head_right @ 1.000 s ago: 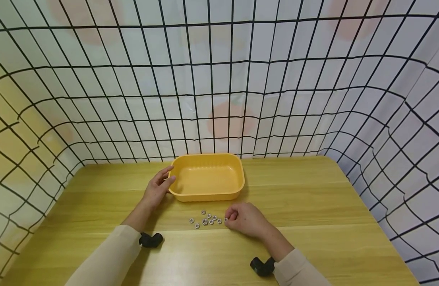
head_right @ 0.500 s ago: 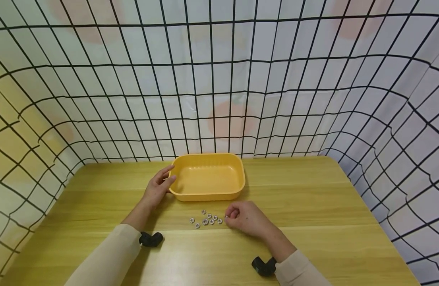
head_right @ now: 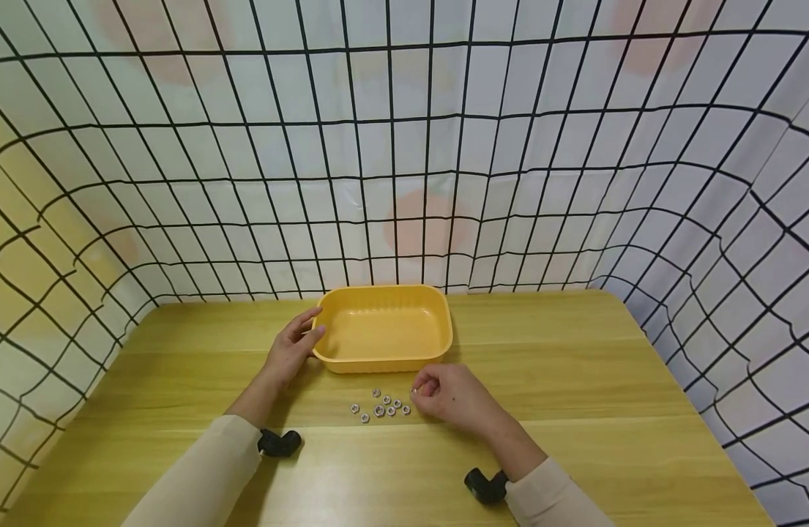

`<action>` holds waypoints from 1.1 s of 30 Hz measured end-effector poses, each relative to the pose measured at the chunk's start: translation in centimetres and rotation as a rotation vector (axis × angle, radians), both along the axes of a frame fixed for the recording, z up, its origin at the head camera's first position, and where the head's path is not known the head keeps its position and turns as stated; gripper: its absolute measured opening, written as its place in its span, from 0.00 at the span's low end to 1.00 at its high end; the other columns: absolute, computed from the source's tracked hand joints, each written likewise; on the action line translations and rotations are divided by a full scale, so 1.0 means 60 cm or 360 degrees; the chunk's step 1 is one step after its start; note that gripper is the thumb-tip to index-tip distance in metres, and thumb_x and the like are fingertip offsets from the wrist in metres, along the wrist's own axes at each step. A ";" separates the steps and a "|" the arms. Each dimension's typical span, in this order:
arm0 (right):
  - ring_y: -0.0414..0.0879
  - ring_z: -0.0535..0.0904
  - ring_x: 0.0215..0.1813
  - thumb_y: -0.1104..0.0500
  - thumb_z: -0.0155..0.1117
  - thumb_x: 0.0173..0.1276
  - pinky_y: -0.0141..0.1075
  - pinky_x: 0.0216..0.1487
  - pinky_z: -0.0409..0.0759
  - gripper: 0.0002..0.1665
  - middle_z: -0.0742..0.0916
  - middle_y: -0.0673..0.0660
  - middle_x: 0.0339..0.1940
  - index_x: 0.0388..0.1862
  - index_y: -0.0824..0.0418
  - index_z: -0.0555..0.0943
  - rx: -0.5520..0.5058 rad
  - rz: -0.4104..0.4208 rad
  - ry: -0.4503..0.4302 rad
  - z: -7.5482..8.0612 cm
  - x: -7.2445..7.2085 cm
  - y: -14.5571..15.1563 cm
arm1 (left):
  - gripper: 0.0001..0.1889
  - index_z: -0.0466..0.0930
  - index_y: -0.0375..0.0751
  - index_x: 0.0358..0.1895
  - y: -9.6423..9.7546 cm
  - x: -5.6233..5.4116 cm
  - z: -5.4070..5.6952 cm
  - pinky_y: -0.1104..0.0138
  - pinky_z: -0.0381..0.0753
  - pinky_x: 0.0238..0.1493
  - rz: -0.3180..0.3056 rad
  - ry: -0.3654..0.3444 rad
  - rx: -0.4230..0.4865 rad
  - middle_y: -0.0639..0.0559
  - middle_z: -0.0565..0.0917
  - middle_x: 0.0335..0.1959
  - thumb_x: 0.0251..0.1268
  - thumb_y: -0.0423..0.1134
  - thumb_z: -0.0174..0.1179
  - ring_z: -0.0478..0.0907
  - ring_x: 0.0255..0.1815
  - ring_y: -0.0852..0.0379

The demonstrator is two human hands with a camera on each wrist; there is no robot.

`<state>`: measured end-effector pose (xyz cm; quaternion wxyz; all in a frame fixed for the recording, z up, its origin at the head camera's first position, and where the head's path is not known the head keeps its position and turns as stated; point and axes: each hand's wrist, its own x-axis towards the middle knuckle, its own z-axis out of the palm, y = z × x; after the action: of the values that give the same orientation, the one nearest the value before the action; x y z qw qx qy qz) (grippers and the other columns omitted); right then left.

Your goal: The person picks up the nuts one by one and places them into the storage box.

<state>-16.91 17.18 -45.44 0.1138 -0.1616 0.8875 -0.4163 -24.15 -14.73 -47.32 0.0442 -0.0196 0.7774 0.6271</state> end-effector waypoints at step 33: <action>0.41 0.74 0.28 0.55 0.73 0.65 0.32 0.31 0.74 0.05 0.81 0.46 0.26 0.36 0.51 0.84 0.0258 -0.0001 0.0283 0.067 -0.069 -0.025 | 0.27 0.71 0.57 0.74 -0.004 -0.011 -0.022 0.69 0.83 0.44 0.0023 -0.0001 0.0002 0.39 0.67 0.75 0.75 0.52 0.61 0.73 0.69 0.41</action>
<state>-21.07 15.69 -41.44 0.0472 -0.1878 0.9248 -0.3273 -24.78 -14.96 -48.62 0.0399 -0.0255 0.7769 0.6279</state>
